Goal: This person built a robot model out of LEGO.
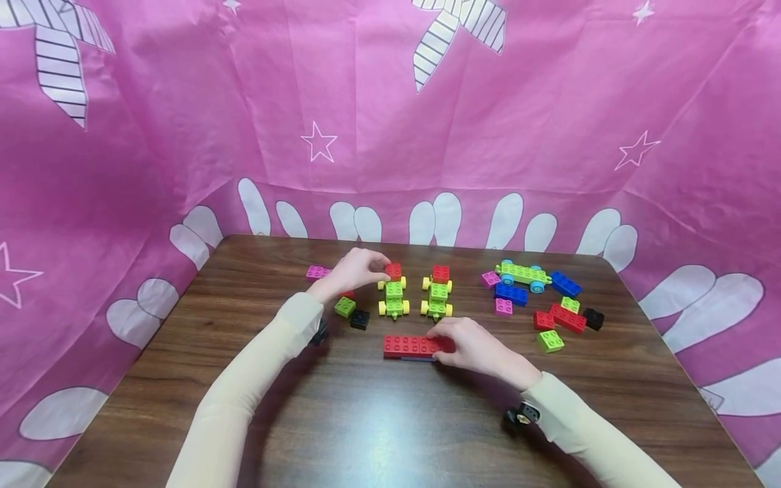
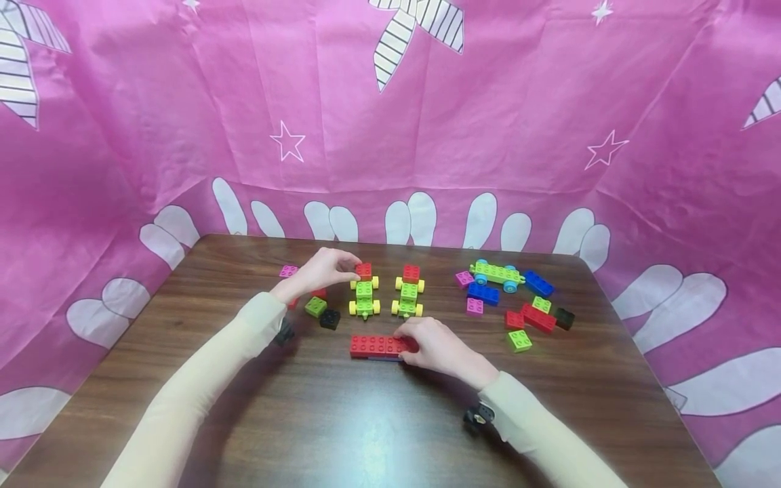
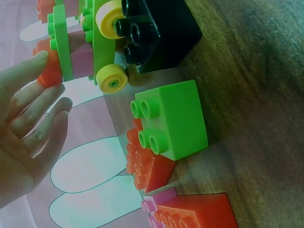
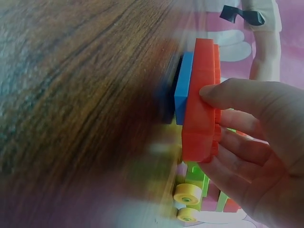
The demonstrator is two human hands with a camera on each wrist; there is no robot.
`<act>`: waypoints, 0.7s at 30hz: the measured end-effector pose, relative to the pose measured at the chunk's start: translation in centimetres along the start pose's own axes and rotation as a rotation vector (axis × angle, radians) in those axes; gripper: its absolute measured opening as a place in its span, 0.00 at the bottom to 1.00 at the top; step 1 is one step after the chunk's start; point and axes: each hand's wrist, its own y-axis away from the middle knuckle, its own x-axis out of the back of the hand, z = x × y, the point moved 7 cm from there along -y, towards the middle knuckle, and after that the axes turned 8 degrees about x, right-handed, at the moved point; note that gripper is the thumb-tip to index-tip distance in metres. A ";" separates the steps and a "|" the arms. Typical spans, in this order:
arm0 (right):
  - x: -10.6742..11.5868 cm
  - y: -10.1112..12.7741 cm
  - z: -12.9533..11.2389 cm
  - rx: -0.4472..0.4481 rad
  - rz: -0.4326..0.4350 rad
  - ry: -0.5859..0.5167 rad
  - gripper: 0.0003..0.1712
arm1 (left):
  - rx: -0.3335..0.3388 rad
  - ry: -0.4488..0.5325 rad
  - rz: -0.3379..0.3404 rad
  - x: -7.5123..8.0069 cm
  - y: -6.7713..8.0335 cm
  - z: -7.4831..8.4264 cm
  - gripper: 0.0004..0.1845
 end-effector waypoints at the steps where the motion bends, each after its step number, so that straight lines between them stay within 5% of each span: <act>1: 0.1 0.0 0.0 -0.005 0.000 -0.003 0.19 | -0.001 0.001 0.000 0.0 0.1 0.0 0.21; 11: 1.3 0.4 0.4 -0.003 0.023 0.017 0.20 | -0.034 0.001 0.005 -0.1 0.5 0.3 0.20; 21: 5.6 -0.2 1.0 0.008 0.126 0.060 0.21 | -0.069 0.024 -0.007 -0.3 0.8 0.3 0.20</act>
